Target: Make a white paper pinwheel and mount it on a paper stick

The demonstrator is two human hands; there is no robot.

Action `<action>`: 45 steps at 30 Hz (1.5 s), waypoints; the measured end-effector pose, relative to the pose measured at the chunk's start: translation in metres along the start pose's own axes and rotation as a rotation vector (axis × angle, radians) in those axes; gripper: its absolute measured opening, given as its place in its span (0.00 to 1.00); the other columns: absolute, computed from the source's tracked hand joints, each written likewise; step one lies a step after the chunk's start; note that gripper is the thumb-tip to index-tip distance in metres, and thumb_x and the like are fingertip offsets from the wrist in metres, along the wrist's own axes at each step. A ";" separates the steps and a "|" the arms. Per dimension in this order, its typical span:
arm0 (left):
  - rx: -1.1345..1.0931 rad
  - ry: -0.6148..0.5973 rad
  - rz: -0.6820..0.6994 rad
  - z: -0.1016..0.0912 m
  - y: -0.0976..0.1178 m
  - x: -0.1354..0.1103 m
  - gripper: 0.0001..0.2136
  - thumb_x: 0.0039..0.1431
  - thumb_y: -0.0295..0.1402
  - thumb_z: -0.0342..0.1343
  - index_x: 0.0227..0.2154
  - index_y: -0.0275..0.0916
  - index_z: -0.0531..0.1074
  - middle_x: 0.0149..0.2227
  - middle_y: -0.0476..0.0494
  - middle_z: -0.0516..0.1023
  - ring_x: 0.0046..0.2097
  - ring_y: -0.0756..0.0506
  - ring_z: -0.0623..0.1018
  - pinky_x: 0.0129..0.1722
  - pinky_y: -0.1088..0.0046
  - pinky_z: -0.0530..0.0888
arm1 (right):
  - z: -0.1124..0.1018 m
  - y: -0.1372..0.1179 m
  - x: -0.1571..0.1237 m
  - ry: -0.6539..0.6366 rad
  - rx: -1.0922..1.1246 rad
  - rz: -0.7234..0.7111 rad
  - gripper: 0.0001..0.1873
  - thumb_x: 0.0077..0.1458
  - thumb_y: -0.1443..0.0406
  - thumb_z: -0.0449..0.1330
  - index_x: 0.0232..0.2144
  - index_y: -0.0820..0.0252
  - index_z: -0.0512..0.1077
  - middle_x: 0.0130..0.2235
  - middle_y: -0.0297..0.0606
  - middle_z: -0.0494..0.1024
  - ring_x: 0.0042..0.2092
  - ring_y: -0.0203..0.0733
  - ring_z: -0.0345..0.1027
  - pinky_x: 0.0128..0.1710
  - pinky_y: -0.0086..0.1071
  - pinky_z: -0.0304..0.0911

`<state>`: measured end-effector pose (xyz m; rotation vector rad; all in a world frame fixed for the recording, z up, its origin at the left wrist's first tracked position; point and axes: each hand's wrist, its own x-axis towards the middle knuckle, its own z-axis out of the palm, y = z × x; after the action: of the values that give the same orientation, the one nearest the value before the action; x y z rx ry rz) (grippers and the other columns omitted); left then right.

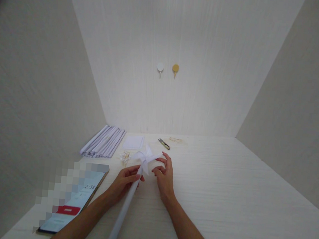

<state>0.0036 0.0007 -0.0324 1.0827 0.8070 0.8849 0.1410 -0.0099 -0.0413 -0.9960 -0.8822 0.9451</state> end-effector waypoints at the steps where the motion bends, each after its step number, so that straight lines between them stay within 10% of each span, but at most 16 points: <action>1: -0.005 0.002 0.002 0.000 0.000 0.000 0.21 0.36 0.29 0.58 0.39 0.32 0.68 0.21 0.47 0.73 0.20 0.54 0.64 0.19 0.79 0.58 | 0.000 0.000 0.000 0.003 -0.006 0.000 0.28 0.33 0.74 0.51 0.42 0.53 0.56 0.34 0.32 0.65 0.22 0.29 0.60 0.21 0.25 0.54; 22: -0.061 0.086 0.025 0.001 0.000 0.000 0.12 0.39 0.29 0.57 0.30 0.32 0.67 0.22 0.48 0.72 0.20 0.54 0.66 0.20 0.79 0.61 | -0.001 -0.001 -0.006 0.093 -0.410 -0.288 0.05 0.45 0.67 0.52 0.28 0.59 0.67 0.29 0.34 0.66 0.25 0.34 0.60 0.23 0.28 0.57; 45: -0.091 0.104 0.027 0.003 0.005 -0.001 0.20 0.37 0.30 0.59 0.37 0.31 0.68 0.21 0.47 0.72 0.20 0.54 0.66 0.21 0.78 0.61 | -0.003 0.000 -0.005 -0.047 -0.386 -0.378 0.09 0.46 0.70 0.49 0.27 0.58 0.69 0.28 0.35 0.66 0.24 0.34 0.60 0.22 0.28 0.57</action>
<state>0.0048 -0.0009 -0.0271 0.9757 0.8312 0.9978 0.1418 -0.0152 -0.0432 -1.0829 -1.2715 0.4862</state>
